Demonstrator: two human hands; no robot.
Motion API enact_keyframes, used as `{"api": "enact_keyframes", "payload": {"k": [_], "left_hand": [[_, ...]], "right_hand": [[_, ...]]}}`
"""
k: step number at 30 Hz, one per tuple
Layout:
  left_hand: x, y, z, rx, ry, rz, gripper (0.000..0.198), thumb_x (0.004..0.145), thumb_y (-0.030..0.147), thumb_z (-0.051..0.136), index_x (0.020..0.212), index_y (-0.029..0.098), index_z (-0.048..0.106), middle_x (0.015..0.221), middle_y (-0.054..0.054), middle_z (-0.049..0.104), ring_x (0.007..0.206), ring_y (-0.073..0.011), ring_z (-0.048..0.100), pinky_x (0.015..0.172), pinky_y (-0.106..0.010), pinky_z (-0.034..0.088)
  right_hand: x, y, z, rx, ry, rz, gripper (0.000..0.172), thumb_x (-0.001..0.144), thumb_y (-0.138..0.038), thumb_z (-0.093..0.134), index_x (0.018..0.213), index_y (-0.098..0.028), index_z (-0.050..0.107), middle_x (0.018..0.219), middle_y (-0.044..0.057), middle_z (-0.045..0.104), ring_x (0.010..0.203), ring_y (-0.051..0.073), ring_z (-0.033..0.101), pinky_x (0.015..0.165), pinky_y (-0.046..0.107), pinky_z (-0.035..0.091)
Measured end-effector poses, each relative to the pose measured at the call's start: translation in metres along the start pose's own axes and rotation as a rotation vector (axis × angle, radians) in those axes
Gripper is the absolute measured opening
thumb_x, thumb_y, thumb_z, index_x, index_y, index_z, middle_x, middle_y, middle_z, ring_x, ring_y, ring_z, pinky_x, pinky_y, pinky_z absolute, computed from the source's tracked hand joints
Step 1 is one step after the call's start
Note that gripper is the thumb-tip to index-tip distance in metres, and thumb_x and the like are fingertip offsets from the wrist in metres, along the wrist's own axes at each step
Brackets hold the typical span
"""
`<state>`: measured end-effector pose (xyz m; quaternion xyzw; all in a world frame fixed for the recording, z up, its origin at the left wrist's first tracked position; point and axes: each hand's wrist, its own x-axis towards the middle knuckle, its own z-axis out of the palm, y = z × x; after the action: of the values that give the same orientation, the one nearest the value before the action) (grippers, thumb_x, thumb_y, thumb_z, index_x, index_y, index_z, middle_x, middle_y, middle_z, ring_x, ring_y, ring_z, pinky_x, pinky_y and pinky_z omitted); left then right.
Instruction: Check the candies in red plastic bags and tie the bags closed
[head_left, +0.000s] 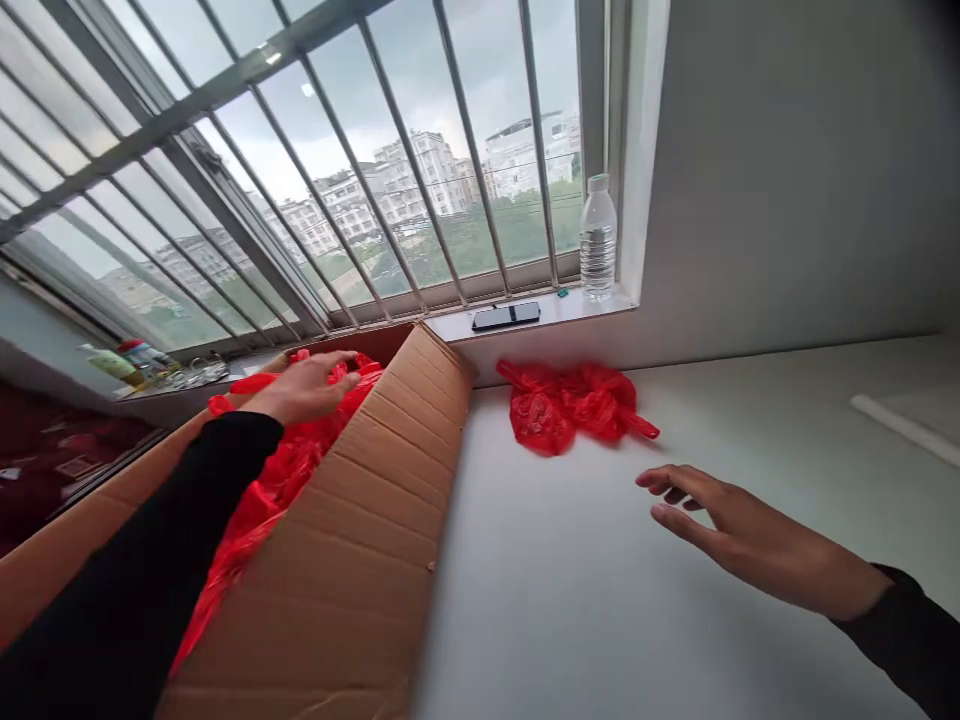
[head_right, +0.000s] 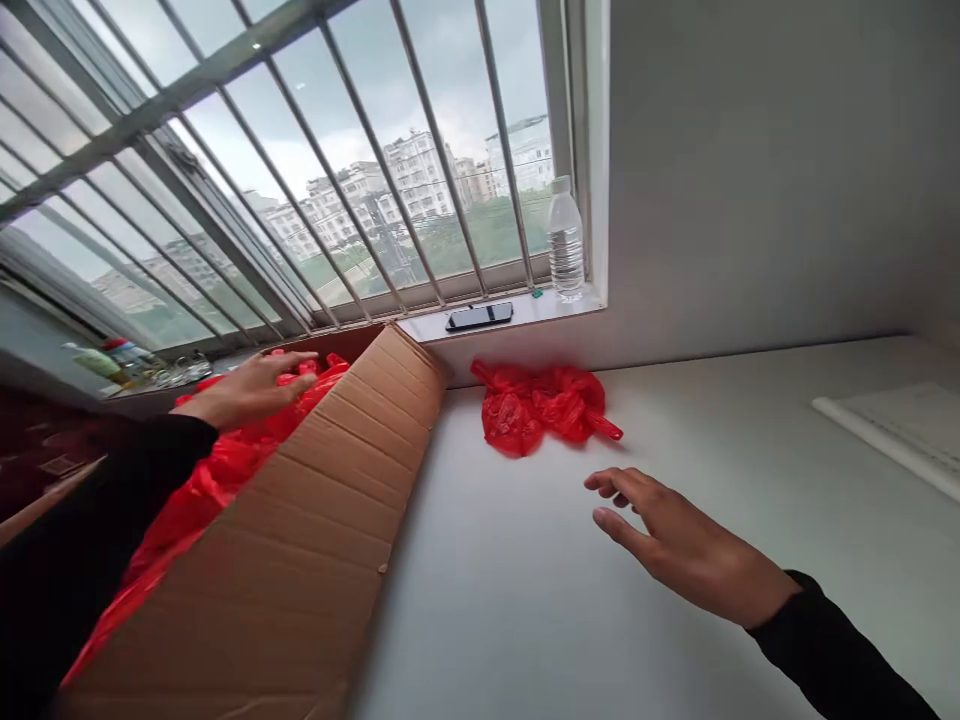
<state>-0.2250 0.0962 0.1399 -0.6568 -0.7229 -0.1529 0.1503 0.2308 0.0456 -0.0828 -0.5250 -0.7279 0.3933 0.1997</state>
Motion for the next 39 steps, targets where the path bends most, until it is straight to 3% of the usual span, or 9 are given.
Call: {"api": "enact_keyframes", "payload": {"k": [3, 5, 12, 15, 19, 24, 30, 34, 39], "left_hand": [[0.01, 0.04, -0.016, -0.015, 0.029, 0.025, 0.03, 0.098, 0.031, 0.063, 0.124, 0.017, 0.065, 0.115, -0.008, 0.07, 0.104, -0.0243, 0.068, 0.094, -0.048, 0.055], [0.013, 0.078, -0.005, -0.066, 0.025, 0.101, 0.032, 0.099, 0.034, 0.061, 0.126, 0.017, 0.064, 0.114, -0.007, 0.07, 0.105, -0.0251, 0.068, 0.096, -0.05, 0.054], [-0.013, 0.196, 0.155, -0.226, -0.12, 0.103, 0.032, 0.098, 0.035, 0.062, 0.124, 0.018, 0.064, 0.127, -0.011, 0.065, 0.111, -0.0248, 0.065, 0.096, -0.048, 0.055], [-0.034, 0.215, 0.218, -0.247, -0.117, -0.015, 0.037, 0.097, 0.034, 0.064, 0.131, 0.018, 0.06, 0.132, -0.012, 0.062, 0.115, -0.0268, 0.064, 0.096, -0.049, 0.055], [-0.057, 0.214, 0.26, -0.29, -0.115, -0.067, 0.038, 0.096, 0.033, 0.065, 0.13, 0.017, 0.06, 0.133, -0.012, 0.061, 0.115, -0.0275, 0.063, 0.096, -0.05, 0.055], [-0.1, 0.196, 0.259, -0.4, -0.125, 0.035, 0.034, 0.096, 0.033, 0.065, 0.125, 0.016, 0.062, 0.128, -0.011, 0.064, 0.114, -0.0267, 0.063, 0.097, -0.05, 0.054], [-0.183, 0.177, 0.219, -0.601, -0.19, 0.14, 0.023, 0.093, 0.017, 0.062, 0.116, 0.02, 0.065, 0.115, -0.008, 0.069, 0.109, -0.0233, 0.065, 0.095, -0.045, 0.055], [-0.21, 0.189, 0.204, -0.711, -0.157, 0.095, 0.042, 0.089, 0.01, 0.054, 0.127, 0.027, 0.06, 0.125, -0.008, 0.067, 0.116, -0.0241, 0.064, 0.096, -0.042, 0.056], [-0.214, 0.213, 0.205, -0.746, -0.108, 0.073, 0.015, 0.091, 0.031, 0.063, 0.104, 0.027, 0.069, 0.108, -0.008, 0.071, 0.107, -0.0296, 0.065, 0.092, -0.05, 0.055]], "right_hand": [[-0.004, -0.009, -0.003, 0.005, -0.013, -0.025, 0.047, 0.099, -0.064, 0.042, 0.133, -0.034, 0.055, 0.142, 0.002, 0.056, 0.125, 0.025, 0.055, 0.101, 0.041, 0.049], [-0.007, -0.011, -0.004, 0.003, -0.033, -0.042, 0.046, 0.1, -0.061, 0.043, 0.134, -0.032, 0.055, 0.14, 0.003, 0.057, 0.12, 0.025, 0.058, 0.099, 0.041, 0.049], [-0.017, -0.018, -0.013, 0.013, -0.033, -0.09, 0.043, 0.101, -0.058, 0.044, 0.133, -0.031, 0.056, 0.136, 0.002, 0.06, 0.118, 0.022, 0.058, 0.098, 0.04, 0.049], [-0.021, -0.024, -0.021, 0.03, 0.014, -0.115, 0.039, 0.102, -0.055, 0.045, 0.13, -0.031, 0.059, 0.131, 0.001, 0.063, 0.114, 0.022, 0.06, 0.094, 0.038, 0.05], [-0.028, -0.032, -0.029, 0.081, 0.085, -0.193, 0.034, 0.102, -0.05, 0.046, 0.123, -0.031, 0.064, 0.126, 0.0, 0.067, 0.107, 0.02, 0.063, 0.091, 0.034, 0.051], [-0.031, -0.034, -0.037, 0.119, 0.178, -0.277, 0.033, 0.102, -0.047, 0.046, 0.116, -0.027, 0.07, 0.121, 0.002, 0.071, 0.091, 0.02, 0.067, 0.08, 0.033, 0.054], [-0.024, -0.025, -0.034, 0.129, 0.191, -0.309, 0.027, 0.101, -0.037, 0.049, 0.114, -0.026, 0.07, 0.115, 0.002, 0.072, 0.101, 0.02, 0.067, 0.083, 0.032, 0.054], [-0.012, -0.019, -0.013, 0.066, 0.166, -0.353, 0.024, 0.099, -0.029, 0.051, 0.116, -0.023, 0.068, 0.117, 0.004, 0.071, 0.108, 0.021, 0.064, 0.095, 0.038, 0.052], [0.004, -0.011, 0.02, -0.103, 0.196, -0.513, 0.032, 0.098, -0.019, 0.051, 0.128, -0.024, 0.062, 0.13, 0.007, 0.064, 0.125, 0.025, 0.054, 0.105, 0.046, 0.048]]}}
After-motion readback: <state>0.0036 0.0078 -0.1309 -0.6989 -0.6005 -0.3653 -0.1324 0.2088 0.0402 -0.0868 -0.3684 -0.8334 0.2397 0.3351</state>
